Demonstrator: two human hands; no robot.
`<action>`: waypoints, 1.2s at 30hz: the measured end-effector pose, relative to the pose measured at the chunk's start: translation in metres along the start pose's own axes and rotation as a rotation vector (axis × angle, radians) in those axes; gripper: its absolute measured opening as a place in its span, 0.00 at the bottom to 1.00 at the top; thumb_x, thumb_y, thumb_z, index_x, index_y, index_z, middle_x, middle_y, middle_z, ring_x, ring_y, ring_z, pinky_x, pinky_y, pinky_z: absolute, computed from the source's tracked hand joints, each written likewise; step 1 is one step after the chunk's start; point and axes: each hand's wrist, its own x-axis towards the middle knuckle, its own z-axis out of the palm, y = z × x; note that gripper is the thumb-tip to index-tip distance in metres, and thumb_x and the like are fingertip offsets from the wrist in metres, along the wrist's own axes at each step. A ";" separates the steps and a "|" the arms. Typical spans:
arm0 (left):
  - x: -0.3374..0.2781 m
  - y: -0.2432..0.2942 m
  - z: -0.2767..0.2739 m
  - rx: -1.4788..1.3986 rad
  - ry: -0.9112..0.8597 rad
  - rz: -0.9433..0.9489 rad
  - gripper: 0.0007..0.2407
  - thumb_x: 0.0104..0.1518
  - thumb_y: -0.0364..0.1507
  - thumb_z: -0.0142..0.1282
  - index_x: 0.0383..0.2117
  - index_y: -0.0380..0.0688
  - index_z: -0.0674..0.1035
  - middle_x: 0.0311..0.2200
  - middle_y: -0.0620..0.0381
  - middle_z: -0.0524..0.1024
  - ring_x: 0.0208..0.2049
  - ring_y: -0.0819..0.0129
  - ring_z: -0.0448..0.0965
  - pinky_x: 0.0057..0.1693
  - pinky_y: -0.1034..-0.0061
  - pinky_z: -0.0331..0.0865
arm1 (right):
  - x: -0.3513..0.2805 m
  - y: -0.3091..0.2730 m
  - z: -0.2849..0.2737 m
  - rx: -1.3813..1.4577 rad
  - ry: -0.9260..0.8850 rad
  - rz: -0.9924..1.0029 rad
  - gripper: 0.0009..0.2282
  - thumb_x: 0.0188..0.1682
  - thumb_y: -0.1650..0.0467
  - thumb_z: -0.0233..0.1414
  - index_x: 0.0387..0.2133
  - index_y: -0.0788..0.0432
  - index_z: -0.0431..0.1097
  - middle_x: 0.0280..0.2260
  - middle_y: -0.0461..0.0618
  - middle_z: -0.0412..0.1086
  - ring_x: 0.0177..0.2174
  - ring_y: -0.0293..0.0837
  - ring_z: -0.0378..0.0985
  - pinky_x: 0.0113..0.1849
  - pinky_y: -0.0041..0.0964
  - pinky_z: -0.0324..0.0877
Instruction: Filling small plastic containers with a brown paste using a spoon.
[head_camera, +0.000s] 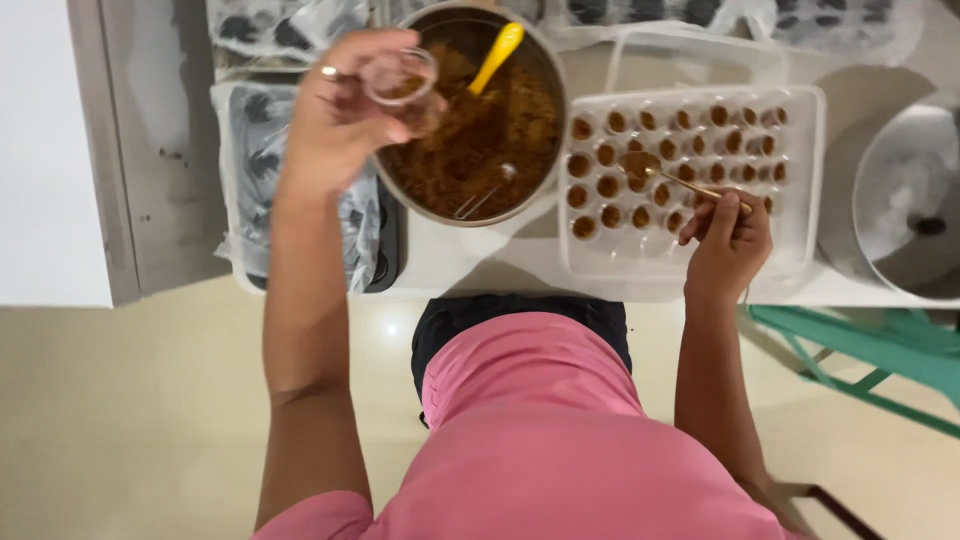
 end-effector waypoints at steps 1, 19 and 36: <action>0.007 0.002 0.007 0.002 -0.020 -0.006 0.24 0.58 0.26 0.73 0.60 0.44 0.75 0.49 0.58 0.80 0.50 0.70 0.83 0.59 0.71 0.80 | 0.000 0.002 -0.010 0.008 0.019 0.000 0.07 0.68 0.72 0.44 0.43 0.65 0.66 0.30 0.47 0.67 0.23 0.36 0.68 0.26 0.34 0.66; 0.087 -0.276 0.338 0.718 -0.379 -0.139 0.20 0.47 0.21 0.69 0.48 0.45 0.77 0.49 0.55 0.75 0.51 0.58 0.78 0.55 0.67 0.74 | -0.036 -0.006 -0.309 0.188 0.698 -0.026 0.08 0.68 0.69 0.46 0.40 0.60 0.68 0.31 0.47 0.68 0.24 0.36 0.66 0.27 0.33 0.65; 0.083 -0.332 0.403 1.172 -0.431 -0.197 0.18 0.38 0.25 0.71 0.39 0.45 0.82 0.46 0.59 0.73 0.54 0.60 0.70 0.57 0.57 0.59 | 0.023 0.010 -0.370 0.241 0.592 0.014 0.08 0.67 0.69 0.48 0.40 0.62 0.69 0.30 0.48 0.68 0.23 0.37 0.66 0.25 0.32 0.61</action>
